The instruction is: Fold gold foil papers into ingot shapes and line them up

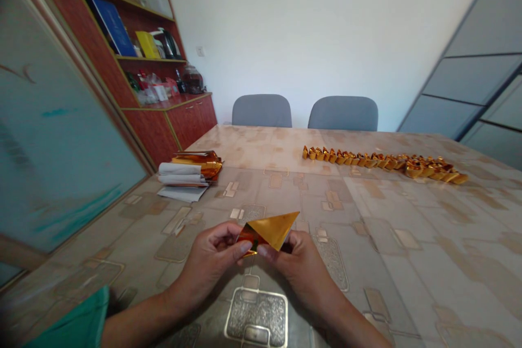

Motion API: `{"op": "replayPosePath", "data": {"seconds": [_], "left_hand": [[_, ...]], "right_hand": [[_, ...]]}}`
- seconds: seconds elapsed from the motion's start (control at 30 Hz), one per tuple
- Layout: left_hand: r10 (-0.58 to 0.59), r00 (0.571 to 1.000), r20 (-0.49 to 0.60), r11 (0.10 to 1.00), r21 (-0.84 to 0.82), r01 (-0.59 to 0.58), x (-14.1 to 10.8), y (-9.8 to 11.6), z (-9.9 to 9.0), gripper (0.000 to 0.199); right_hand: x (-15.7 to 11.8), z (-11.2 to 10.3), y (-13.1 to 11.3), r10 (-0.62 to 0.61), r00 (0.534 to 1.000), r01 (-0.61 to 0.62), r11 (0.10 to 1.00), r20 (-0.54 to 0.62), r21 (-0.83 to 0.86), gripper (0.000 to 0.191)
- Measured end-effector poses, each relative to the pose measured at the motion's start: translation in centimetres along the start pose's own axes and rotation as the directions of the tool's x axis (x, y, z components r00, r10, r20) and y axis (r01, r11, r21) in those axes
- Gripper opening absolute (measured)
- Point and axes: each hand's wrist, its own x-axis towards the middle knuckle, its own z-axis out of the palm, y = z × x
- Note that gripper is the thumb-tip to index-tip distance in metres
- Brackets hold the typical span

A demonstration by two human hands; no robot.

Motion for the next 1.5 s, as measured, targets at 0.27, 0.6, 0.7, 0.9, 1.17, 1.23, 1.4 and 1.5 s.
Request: {"op": "replayPosePath", "data": {"seconds": [0.27,0.6,0.7,0.9,1.17,1.23,1.4,1.5], "left_hand": [[-0.024,1.000,-0.012,0.999,-0.035,0.023,0.1,-0.5,-0.3,0.020],[-0.178,0.977,0.118,0.984,0.042,0.174,0.6,-0.3,-0.6,0.034],[-0.228,0.951,0.210,0.973,0.029,0.227,0.5,-0.2,-0.5,0.036],[-0.149,0.984,0.103,0.987,0.076,0.141,0.9,0.1,-0.7,0.027],[0.399,0.902,0.165,0.696,0.586,-0.415,0.8,1.2,-1.5,0.009],[0.484,0.836,0.259,0.564,0.638,-0.524,0.6,1.0,-1.6,0.013],[0.508,0.707,0.491,0.305,0.666,-0.681,0.3,-0.5,-1.5,0.018],[0.415,0.683,0.601,0.194,0.675,-0.712,0.1,-1.4,-1.3,0.023]], "right_hand": [[-0.2,-0.3,0.1,0.041,0.999,-0.039,0.998,-0.017,0.058,0.028],[-0.6,-2.7,-2.6,0.090,0.986,-0.094,0.995,-0.141,-0.023,0.057],[-0.1,-2.6,-1.6,0.054,0.970,-0.083,0.990,-0.237,-0.114,0.043],[0.7,-2.6,0.0,-0.012,0.954,-0.014,0.996,-0.300,-0.084,0.039],[-0.4,-2.4,-1.3,-0.278,0.946,0.143,0.823,-0.170,-0.550,0.013],[-1.0,-2.5,-1.8,-0.412,0.911,0.273,0.640,-0.021,-0.718,0.010],[-2.9,-2.5,-2.1,-0.420,0.814,0.516,0.208,0.401,-0.831,0.018],[-3.9,-2.6,-1.2,-0.229,0.854,0.504,0.138,0.467,-0.853,0.017]]}}
